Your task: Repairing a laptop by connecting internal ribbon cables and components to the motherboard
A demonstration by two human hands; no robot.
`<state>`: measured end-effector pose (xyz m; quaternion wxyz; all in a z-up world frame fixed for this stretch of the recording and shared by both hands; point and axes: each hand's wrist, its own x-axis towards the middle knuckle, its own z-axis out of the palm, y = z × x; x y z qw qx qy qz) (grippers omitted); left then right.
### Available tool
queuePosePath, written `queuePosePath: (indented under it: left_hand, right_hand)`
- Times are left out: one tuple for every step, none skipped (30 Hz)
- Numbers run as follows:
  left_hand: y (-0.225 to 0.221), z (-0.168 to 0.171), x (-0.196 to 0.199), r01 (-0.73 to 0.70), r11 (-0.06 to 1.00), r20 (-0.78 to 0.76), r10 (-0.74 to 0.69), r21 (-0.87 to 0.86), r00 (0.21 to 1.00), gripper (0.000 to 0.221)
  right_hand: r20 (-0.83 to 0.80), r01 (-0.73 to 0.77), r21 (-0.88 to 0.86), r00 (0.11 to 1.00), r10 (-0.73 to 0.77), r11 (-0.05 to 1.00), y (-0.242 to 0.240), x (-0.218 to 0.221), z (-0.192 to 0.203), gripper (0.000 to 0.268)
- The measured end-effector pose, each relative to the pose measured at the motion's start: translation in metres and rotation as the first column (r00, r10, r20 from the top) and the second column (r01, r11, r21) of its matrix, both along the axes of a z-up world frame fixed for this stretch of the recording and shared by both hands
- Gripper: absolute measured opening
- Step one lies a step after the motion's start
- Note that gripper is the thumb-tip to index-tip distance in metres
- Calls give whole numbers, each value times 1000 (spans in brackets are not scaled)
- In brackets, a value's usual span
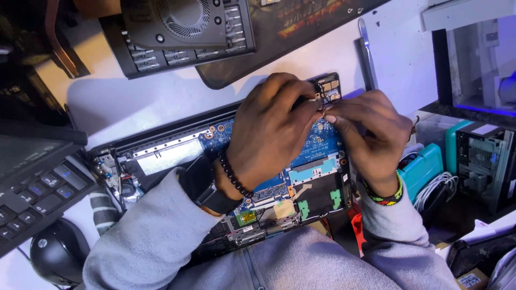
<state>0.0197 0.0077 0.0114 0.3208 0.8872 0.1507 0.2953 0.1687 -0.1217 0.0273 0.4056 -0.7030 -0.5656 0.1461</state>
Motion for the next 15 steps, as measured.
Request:
queuePosePath:
  left_hand:
    - [2, 0, 0, 0, 1000, 0, 0, 1, 1000, 10]
    - [2, 1, 0, 15, 1000, 13, -15, -4, 1000, 8]
    - [3, 1, -1, 29, 1000, 26, -29, -9, 999, 5]
    - [3, 1, -1, 27, 1000, 24, -27, -13, 999, 5]
    - [4, 1, 0, 31, 999, 16, -31, -20, 999, 7]
    - [4, 1, 0, 38, 999, 9, -38, -26, 999, 9]
    - [5, 1, -1, 40, 999, 7, -40, -29, 999, 9]
    - [6, 0, -1, 48, 999, -8, -48, -11, 999, 7]
    - [7, 0, 0, 56, 998, -23, -56, 8, 998, 6]
    - [7, 0, 0, 61, 998, -21, -61, 8, 998, 6]
    - [8, 1, 0, 56, 998, -28, -55, 34, 998, 6]
    - [7, 1, 0, 49, 997, -38, -47, 58, 998, 8]
    - [6, 3, 0, 53, 997, -40, -50, 56, 998, 8]
    - [6, 4, 0, 47, 993, -37, -44, 105, 998, 8]
    - [7, 5, 0, 42, 987, -34, -37, 153, 999, 9]
  right_hand:
    - [0, 0, 1, 1000, 0, 1000, 0, 0, -3, 3]
    - [3, 6, 29, 1000, -6, 1000, -1, -1, -6, 3]
    - [6, 12, 57, 1000, -12, 998, -2, -1, -9, 7]
    - [3, 10, 53, 1000, -10, 999, -2, -1, -10, 7]
    - [-3, 27, 46, 1000, -27, 999, -3, -2, -11, 9]
    - [-9, 48, 39, 999, -48, 998, -3, -2, -11, 11]
    - [-11, 50, 36, 999, -50, 998, -4, -2, -13, 11]
    - [-10, 44, 45, 999, -44, 998, -4, -2, -14, 10]
    - [-9, 39, 54, 999, -38, 998, -4, -1, -15, 9]
    - [-8, 43, 54, 999, -43, 998, -3, -1, -15, 9]
    - [-3, 41, 60, 999, -41, 997, -3, -1, -15, 9]
    - [-2, 39, 63, 999, -39, 997, -2, -1, -15, 9]
    - [-3, 42, 62, 999, -42, 997, -2, -3, -15, 9]
    - [0, 56, 81, 998, -56, 995, -2, -4, -15, 9]
    - [3, 69, 100, 998, -70, 993, -1, -5, -16, 9]
